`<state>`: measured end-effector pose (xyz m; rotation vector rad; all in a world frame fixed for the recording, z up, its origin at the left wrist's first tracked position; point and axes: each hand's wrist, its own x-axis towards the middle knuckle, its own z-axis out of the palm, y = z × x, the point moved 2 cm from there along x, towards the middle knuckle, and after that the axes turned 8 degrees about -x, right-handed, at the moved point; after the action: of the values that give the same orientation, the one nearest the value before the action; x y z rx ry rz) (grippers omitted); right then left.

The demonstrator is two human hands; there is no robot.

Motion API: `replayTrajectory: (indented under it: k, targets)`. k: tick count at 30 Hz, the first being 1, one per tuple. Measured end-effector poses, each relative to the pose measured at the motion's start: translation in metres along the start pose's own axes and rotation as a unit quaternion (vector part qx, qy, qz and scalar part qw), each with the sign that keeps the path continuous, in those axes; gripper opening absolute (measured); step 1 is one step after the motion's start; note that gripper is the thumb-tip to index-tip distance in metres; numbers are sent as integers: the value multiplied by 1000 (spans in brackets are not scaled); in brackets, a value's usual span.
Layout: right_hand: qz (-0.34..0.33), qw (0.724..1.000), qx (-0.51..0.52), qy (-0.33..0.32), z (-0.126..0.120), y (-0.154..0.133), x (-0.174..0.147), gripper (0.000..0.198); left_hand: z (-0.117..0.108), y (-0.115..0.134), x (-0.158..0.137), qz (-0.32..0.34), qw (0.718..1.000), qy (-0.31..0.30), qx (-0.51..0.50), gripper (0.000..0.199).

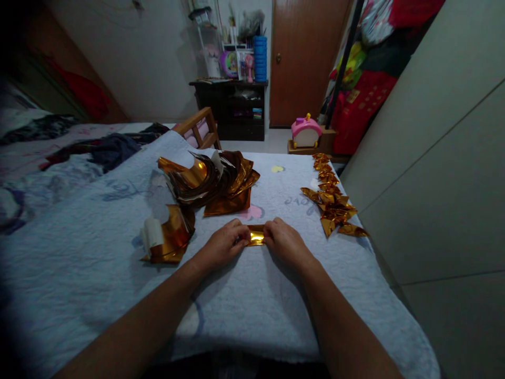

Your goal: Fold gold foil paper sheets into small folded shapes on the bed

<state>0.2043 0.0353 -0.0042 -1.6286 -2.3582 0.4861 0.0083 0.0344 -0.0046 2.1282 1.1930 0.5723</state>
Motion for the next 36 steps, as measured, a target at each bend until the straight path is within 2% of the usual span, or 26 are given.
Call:
replayTrajectory:
  k: [6,12,22,36]
  targets:
    - [21,999,-14,-37,-2,-4,0,12,0,0,0,16,1000,-5,24,12]
    - [39,994,-98,-11,-3,-17,-2,14,1,2,0,4,999,-8,43,10]
    - [63,978,-198,29,4,-37,-5,37,2,0,0,4,999,-7,35,7]
    - [69,979,-189,23,-4,-20,-9,38,2,0,-1,11,999,-6,35,13]
